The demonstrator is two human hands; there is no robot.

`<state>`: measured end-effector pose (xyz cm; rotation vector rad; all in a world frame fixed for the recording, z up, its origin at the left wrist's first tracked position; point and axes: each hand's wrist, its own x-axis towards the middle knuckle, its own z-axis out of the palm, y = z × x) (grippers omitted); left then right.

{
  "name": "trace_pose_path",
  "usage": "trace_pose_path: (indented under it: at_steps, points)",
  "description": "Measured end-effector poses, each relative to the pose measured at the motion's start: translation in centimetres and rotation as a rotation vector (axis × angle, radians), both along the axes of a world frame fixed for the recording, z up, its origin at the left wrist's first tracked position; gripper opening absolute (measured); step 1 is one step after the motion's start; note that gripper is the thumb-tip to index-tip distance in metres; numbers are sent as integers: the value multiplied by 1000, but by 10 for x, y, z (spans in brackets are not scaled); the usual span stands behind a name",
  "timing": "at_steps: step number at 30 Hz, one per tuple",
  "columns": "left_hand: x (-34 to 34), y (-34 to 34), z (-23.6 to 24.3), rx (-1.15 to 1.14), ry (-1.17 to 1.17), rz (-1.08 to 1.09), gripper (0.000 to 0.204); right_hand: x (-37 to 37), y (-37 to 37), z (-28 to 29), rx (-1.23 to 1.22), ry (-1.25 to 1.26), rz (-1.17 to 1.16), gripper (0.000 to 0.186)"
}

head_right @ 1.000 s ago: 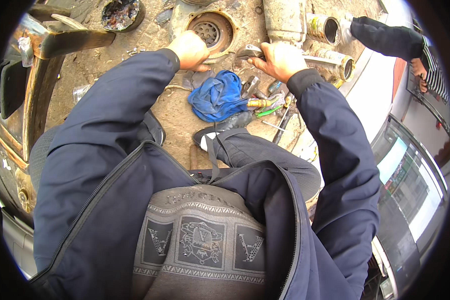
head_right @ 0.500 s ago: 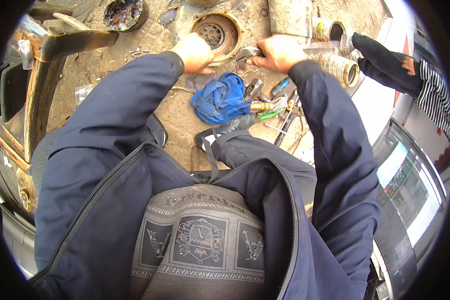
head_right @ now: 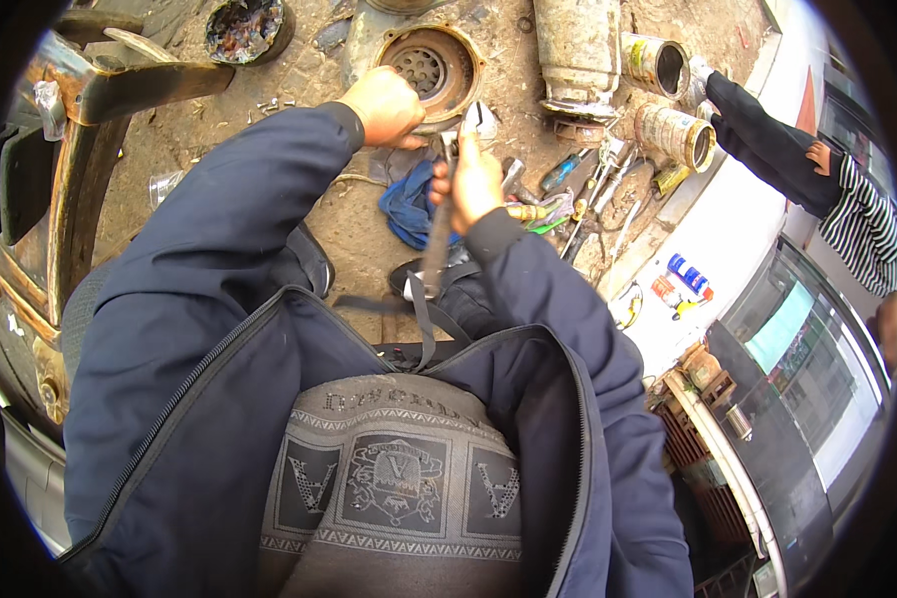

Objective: The person walks from an indoor area to an outdoor workshop and uses a wrench to tighten bolts on a circular metal part. The person repeatedly adjusts the wrench and repositions hands while working on the same component.

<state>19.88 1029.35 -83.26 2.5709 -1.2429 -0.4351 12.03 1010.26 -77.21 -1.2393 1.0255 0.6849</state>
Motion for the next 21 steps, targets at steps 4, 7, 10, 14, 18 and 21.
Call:
trace_pose_path:
  at_steps: [4,7,10,14,18,21]
  points:
    - [-2,0,1,33,-21,3,43,61,-64,23,-440,-148,1004,59]
    - [-1,-1,2,29,-12,11,43,136,-86,29,-694,-592,1825,64]
    - [0,-1,5,57,3,10,43,173,-89,33,-815,-720,2145,63]
    - [0,-2,8,66,45,12,42,119,-70,36,-584,-441,1503,63]
    - [1,-2,9,65,60,9,41,22,-3,15,-110,123,175,64]
    - [0,-4,7,102,59,18,43,-7,40,-5,270,-145,-361,67]
